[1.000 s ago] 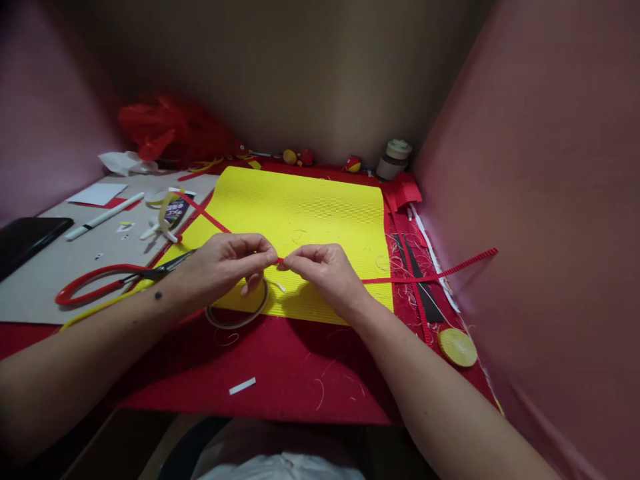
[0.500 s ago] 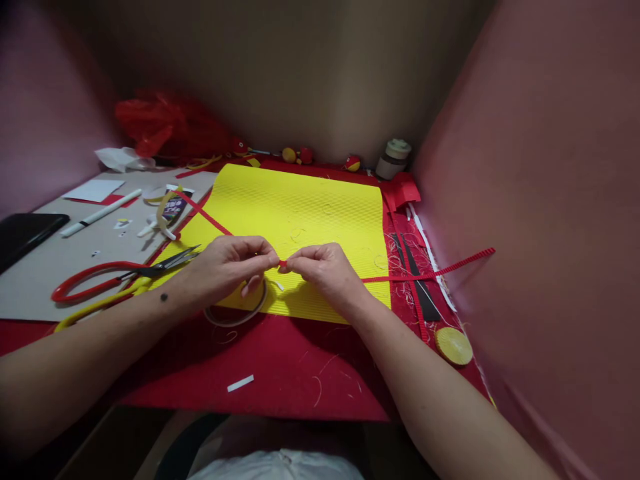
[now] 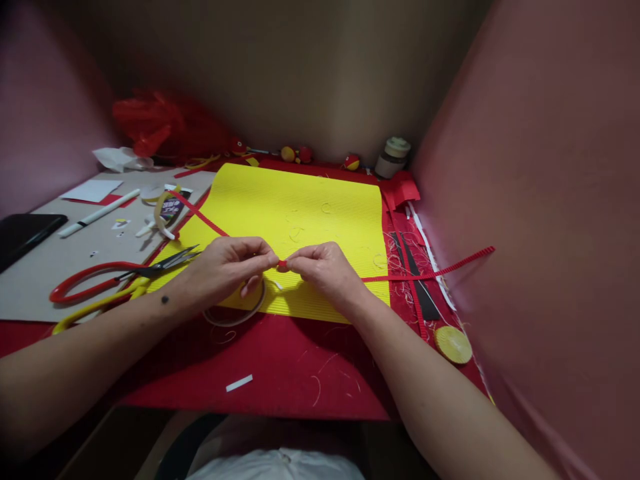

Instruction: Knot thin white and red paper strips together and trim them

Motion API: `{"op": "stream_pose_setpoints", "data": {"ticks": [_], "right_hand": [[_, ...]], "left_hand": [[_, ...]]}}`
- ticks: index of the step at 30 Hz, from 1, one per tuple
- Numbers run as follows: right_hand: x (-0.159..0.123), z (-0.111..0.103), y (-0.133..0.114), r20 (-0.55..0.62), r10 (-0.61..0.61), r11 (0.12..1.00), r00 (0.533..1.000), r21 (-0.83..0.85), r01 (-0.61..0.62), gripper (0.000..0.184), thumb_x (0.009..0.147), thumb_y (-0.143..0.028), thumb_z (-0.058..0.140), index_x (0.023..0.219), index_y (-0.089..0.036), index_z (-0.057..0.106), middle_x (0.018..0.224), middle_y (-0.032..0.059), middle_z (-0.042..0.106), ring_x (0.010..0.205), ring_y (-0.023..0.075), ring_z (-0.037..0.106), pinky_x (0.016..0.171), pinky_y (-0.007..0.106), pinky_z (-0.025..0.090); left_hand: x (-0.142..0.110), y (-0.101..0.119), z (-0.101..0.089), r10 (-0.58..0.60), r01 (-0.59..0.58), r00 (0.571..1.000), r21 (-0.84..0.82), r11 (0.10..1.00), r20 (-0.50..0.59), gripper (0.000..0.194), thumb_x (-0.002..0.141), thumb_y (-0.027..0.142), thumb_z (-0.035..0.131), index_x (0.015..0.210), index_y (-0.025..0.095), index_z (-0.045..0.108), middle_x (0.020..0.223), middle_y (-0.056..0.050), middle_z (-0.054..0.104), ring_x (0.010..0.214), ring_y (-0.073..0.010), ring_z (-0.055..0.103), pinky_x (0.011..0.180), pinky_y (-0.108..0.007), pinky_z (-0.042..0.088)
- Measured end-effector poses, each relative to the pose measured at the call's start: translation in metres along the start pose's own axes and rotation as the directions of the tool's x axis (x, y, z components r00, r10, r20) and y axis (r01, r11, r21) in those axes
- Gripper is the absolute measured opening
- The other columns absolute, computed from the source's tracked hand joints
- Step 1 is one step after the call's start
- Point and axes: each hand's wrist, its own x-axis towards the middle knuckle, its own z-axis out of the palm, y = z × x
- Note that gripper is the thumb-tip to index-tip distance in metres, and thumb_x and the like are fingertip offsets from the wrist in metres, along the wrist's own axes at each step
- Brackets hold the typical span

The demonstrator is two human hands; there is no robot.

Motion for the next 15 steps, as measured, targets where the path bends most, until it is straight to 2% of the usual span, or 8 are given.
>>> {"op": "stream_pose_setpoints", "data": {"ticks": [6, 15], "right_hand": [[0.0001, -0.0001, -0.0003, 0.016, 0.024, 1.0, 1.0, 0.012, -0.024, 0.015, 0.066, -0.027, 0.062, 0.064, -0.015, 0.07, 0.042, -0.0084, 0.033, 0.043, 0.0056, 0.023, 0.045, 0.025, 0.015], [0.003, 0.0005, 0.003, -0.005, 0.003, 0.984, 1.0, 0.178, -0.002, 0.012, 0.067, -0.024, 0.06, 0.064, -0.015, 0.067, 0.041, -0.0079, 0.032, 0.043, 0.0071, 0.022, 0.044, 0.026, 0.013]], "left_hand": [[-0.0004, -0.0016, 0.0005, -0.01, 0.01, 1.0, -0.003, 1.0, 0.017, 0.021, 0.082, 0.033, 0.055, 0.07, 0.015, 0.056, 0.042, 0.005, 0.05, 0.036, -0.0067, 0.043, 0.04, -0.018, 0.033], [-0.0005, 0.0025, 0.0001, 0.003, -0.002, 1.0, 0.049, 0.999, -0.014, 0.022, 0.084, 0.03, 0.05, 0.07, 0.015, 0.057, 0.041, 0.004, 0.05, 0.038, -0.0073, 0.044, 0.043, -0.018, 0.034]]}}
